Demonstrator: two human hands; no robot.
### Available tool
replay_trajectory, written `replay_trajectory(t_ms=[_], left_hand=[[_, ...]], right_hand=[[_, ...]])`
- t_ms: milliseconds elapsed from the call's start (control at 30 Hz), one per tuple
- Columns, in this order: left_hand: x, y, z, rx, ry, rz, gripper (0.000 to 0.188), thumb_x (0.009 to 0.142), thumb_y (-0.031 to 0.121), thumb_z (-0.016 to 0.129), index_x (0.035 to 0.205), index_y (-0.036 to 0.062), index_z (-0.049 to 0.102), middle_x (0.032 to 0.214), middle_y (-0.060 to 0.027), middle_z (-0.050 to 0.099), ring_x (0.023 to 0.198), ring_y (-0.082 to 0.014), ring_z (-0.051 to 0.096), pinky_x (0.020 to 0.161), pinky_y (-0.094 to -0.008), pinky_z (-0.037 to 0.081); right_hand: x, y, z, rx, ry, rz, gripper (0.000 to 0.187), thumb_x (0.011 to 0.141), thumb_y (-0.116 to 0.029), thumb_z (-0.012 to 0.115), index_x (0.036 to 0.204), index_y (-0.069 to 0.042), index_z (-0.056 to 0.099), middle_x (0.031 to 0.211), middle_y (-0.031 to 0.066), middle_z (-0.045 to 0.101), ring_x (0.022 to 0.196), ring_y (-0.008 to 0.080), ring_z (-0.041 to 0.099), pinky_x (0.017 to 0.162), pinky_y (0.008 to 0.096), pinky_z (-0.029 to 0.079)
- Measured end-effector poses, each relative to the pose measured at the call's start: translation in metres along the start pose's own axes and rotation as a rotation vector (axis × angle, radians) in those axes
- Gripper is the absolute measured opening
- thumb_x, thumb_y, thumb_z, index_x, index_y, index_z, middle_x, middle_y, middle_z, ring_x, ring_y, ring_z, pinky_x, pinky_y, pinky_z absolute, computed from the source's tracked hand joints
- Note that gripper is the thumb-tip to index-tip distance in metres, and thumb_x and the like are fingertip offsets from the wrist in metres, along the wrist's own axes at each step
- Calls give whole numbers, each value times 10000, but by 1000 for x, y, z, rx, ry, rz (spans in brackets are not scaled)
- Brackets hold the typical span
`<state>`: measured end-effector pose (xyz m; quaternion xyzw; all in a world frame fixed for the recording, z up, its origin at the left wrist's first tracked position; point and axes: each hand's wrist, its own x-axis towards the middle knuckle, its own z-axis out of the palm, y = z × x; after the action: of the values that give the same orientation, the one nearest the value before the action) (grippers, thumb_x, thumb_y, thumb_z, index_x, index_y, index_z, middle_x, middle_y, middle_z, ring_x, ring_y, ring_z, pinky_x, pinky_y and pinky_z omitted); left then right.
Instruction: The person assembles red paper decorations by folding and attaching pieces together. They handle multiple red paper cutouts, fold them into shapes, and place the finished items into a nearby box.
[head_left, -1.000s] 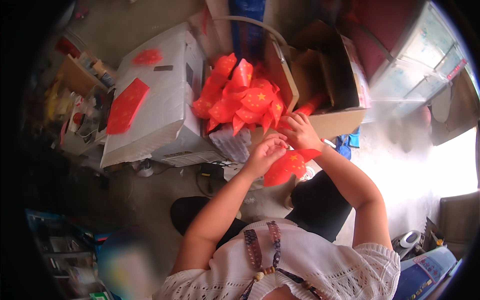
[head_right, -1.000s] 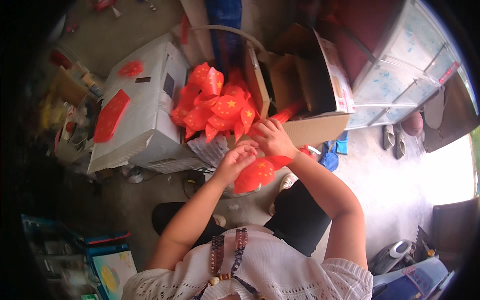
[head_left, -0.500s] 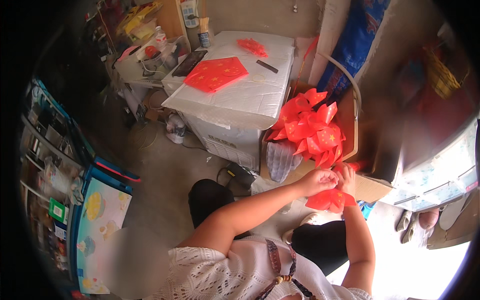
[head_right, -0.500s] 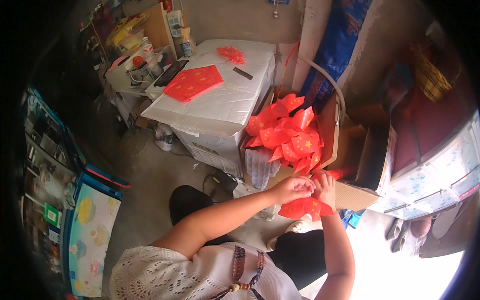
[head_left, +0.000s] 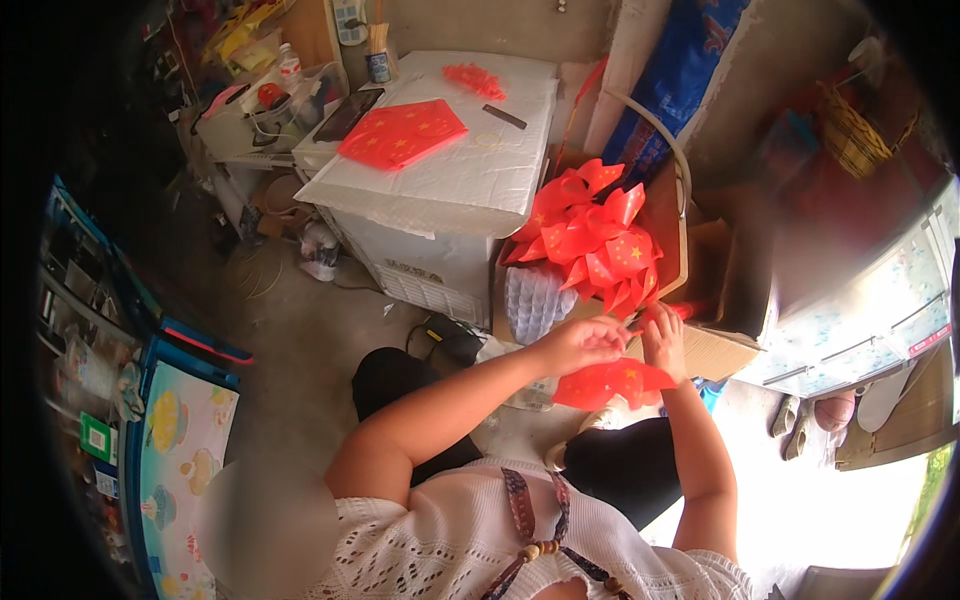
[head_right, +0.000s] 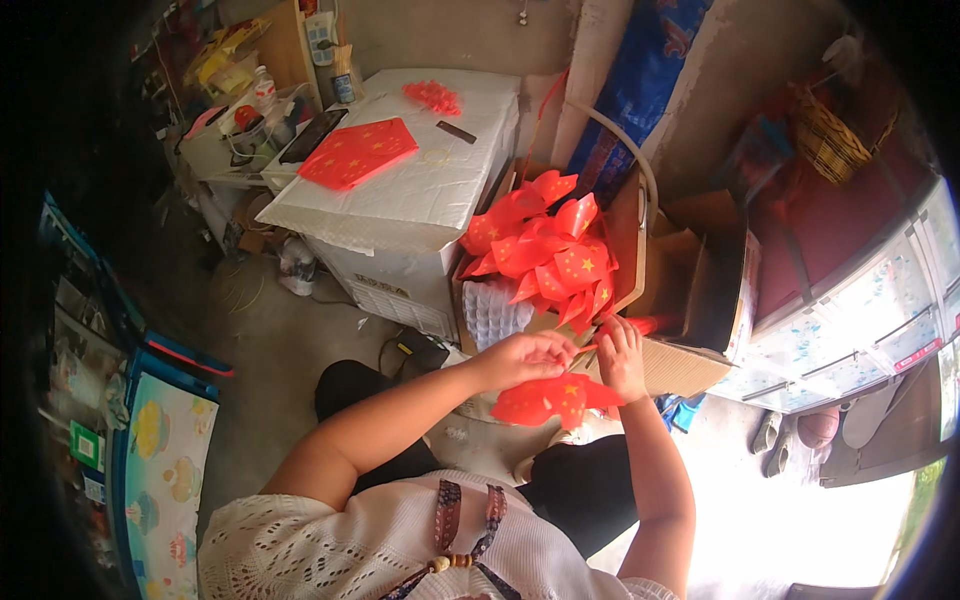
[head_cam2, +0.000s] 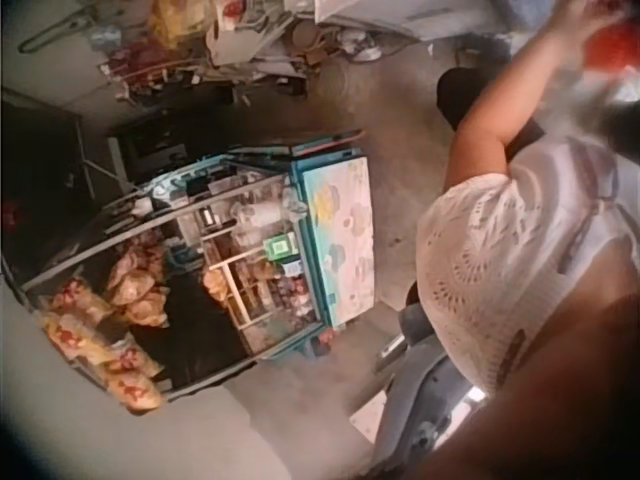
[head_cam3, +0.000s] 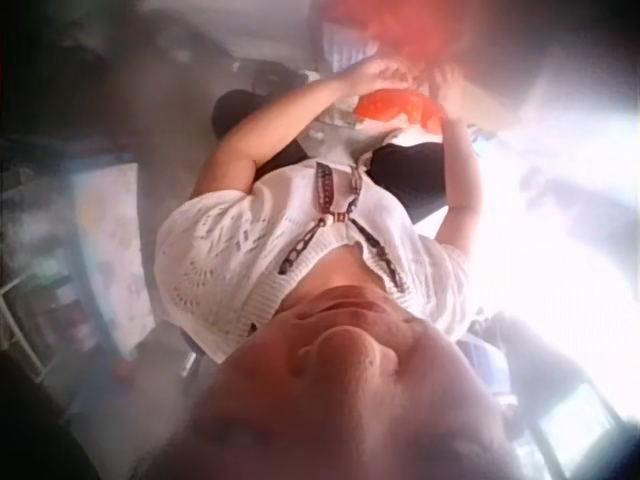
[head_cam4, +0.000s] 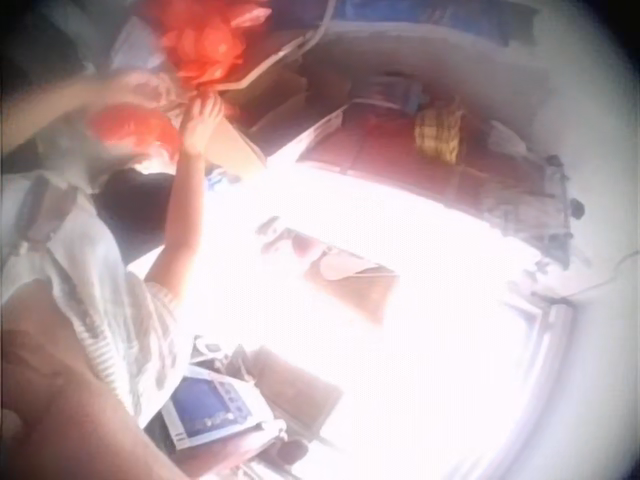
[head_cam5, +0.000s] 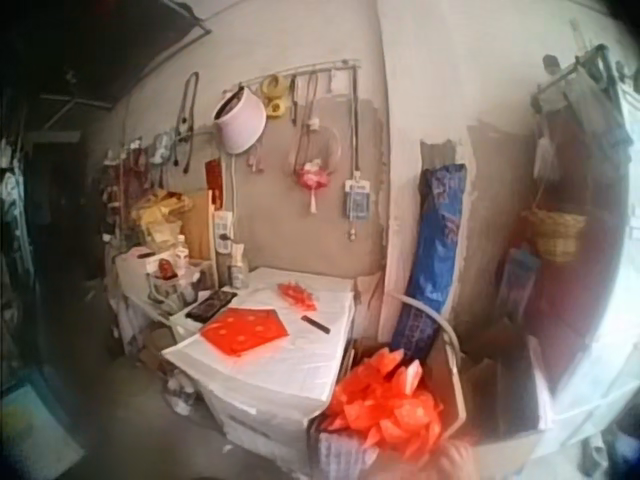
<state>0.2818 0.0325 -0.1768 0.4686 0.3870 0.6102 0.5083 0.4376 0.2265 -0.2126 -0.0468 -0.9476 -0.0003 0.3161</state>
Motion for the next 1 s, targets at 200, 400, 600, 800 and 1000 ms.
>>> replay_trajectory(t_ms=[200, 400, 600, 800, 1000], left_hand=[[28, -2, 4, 150, -75, -143, 231, 973, 161, 629, 1154, 19, 653, 1161, -28, 651, 1098, -94, 575, 992, -281, 456], [-33, 56, -7, 13, -52, -150, 171, 953, 139, 645, 1060, 6, 653, 1197, -78, 655, 1133, -141, 589, 1006, -314, 455], [-129, 122, -39, -170, -8, -66, 133, 938, 134, 657, 1003, 18, 644, 1216, -113, 632, 1160, -207, 588, 1031, -365, 442], [-152, 152, -30, 66, 108, 53, 131, 881, 145, 710, 915, 37, 645, 1154, -141, 625, 1105, -246, 600, 1005, -388, 454], [-146, 154, -15, 151, 31, 104, 113, 883, 111, 713, 930, 26, 654, 1132, -135, 635, 1094, -237, 599, 982, -379, 458]], right_hand=[[-2, 6, 2, -38, -30, 23, 220, 814, -61, 615, 1016, 5, 560, 1293, 190, 526, 1224, 380, 502, 1025, 507, 407], [-7, 13, 6, -61, -48, -6, 222, 837, -53, 610, 1042, 13, 557, 1297, 209, 512, 1236, 395, 481, 1040, 515, 394], [5, -1, -4, -23, -16, 14, 340, 786, -83, 688, 1100, -28, 570, 1266, 192, 522, 1174, 392, 511, 1001, 513, 410], [8, -20, -22, -23, 29, 2, 523, 729, -185, 784, 1185, -59, 562, 1266, 167, 540, 1144, 368, 524, 957, 478, 414], [93, -126, -89, 147, 182, -246, 569, 726, -139, 788, 1241, -64, 558, 1200, 131, 591, 1107, 319, 574, 1051, 520, 367]])
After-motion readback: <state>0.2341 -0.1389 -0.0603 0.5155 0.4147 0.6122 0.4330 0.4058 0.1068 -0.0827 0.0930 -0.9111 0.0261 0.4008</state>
